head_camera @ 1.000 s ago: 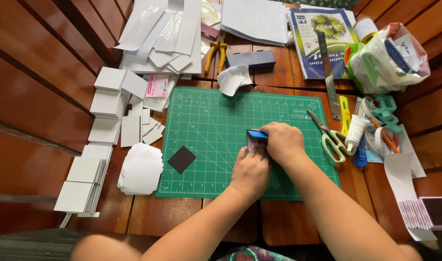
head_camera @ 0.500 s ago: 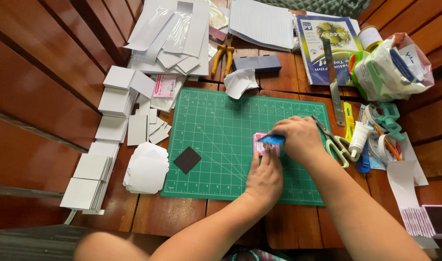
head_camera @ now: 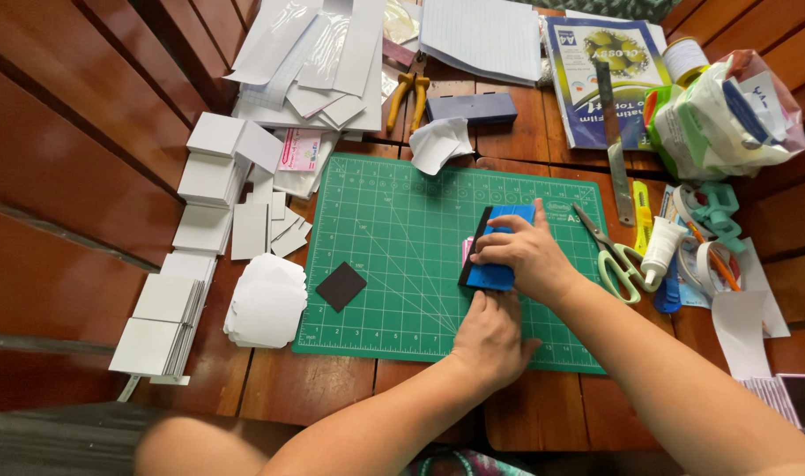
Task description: The person assembles small paper cards by folding white paper around a pink patterned insert. They use a blue plastic card to press the folds flat and then trim the edges with scissors. The finished card is placed on a stack to the right.
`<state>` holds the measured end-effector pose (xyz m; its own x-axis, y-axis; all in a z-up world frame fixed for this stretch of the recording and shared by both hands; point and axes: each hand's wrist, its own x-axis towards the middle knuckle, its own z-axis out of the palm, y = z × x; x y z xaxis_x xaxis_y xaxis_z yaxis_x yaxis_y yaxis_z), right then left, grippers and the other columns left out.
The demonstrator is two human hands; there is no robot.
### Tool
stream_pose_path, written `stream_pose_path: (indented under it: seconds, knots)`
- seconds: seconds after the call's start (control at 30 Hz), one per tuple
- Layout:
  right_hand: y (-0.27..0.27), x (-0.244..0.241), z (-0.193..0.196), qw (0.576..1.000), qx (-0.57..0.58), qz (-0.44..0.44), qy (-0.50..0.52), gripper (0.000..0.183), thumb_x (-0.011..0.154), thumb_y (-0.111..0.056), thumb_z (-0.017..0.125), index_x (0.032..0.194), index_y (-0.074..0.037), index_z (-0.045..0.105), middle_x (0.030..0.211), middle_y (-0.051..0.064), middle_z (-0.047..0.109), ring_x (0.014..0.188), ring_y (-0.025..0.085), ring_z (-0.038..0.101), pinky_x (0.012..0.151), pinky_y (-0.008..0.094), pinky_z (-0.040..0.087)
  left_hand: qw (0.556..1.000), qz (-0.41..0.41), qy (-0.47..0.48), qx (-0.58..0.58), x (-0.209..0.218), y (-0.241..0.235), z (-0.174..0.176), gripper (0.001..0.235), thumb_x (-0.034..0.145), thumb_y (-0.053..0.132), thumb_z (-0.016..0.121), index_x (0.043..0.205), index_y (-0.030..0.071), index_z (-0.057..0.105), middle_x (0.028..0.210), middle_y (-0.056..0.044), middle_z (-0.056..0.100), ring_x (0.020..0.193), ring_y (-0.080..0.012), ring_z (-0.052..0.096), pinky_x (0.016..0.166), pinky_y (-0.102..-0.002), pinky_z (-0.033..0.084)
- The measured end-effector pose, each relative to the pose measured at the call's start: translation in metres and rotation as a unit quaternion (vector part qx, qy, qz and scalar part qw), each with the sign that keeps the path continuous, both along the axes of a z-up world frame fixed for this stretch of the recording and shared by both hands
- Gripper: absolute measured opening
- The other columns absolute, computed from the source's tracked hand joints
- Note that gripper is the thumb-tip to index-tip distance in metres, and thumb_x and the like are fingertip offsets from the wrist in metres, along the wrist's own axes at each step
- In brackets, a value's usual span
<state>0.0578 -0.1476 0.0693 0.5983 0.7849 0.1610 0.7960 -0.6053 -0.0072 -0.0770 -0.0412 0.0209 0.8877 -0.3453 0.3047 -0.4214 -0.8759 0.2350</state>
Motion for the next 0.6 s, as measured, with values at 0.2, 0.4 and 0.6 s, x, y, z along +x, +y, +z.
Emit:
stream_pose_path:
  seconds: [0.2,0.4,0.6]
  knots:
    - [-0.014,0.022,-0.013,0.99,0.092,0.09,0.062,0.038,0.071,-0.006,0.067,0.091,-0.037,0.074,0.103,-0.018,0.07,0.116,0.018,0.06,0.099,0.043,0.05,0.999,0.008,-0.036,0.004,-0.002,0.001,-0.002,0.093,0.08,0.06,0.059,0.131,-0.017,0.053,0.112,-0.035,0.061,0.107,-0.0494,0.055,0.105,-0.059,0.034]
    - [-0.017,0.022,-0.014,0.984,0.151,0.078,0.054,0.012,0.086,-0.022,0.071,0.092,-0.032,0.075,0.101,-0.014,0.071,0.101,0.019,0.066,0.097,0.036,0.053,0.999,0.018,-0.04,0.002,-0.002,-0.001,0.003,0.092,0.079,0.06,0.059,0.131,-0.016,0.054,0.119,-0.036,0.06,0.117,-0.051,0.053,0.112,-0.06,0.029]
    - [-0.007,0.018,-0.012,0.99,0.119,0.054,0.045,0.023,0.079,-0.019,0.066,0.093,-0.036,0.074,0.101,-0.018,0.071,0.098,0.016,0.065,0.08,0.032,0.052,0.999,0.016,-0.027,-0.005,-0.003,-0.001,0.0,0.095,0.079,0.058,0.059,0.136,-0.018,0.051,0.119,-0.036,0.06,0.115,-0.0513,0.054,0.111,-0.059,0.029]
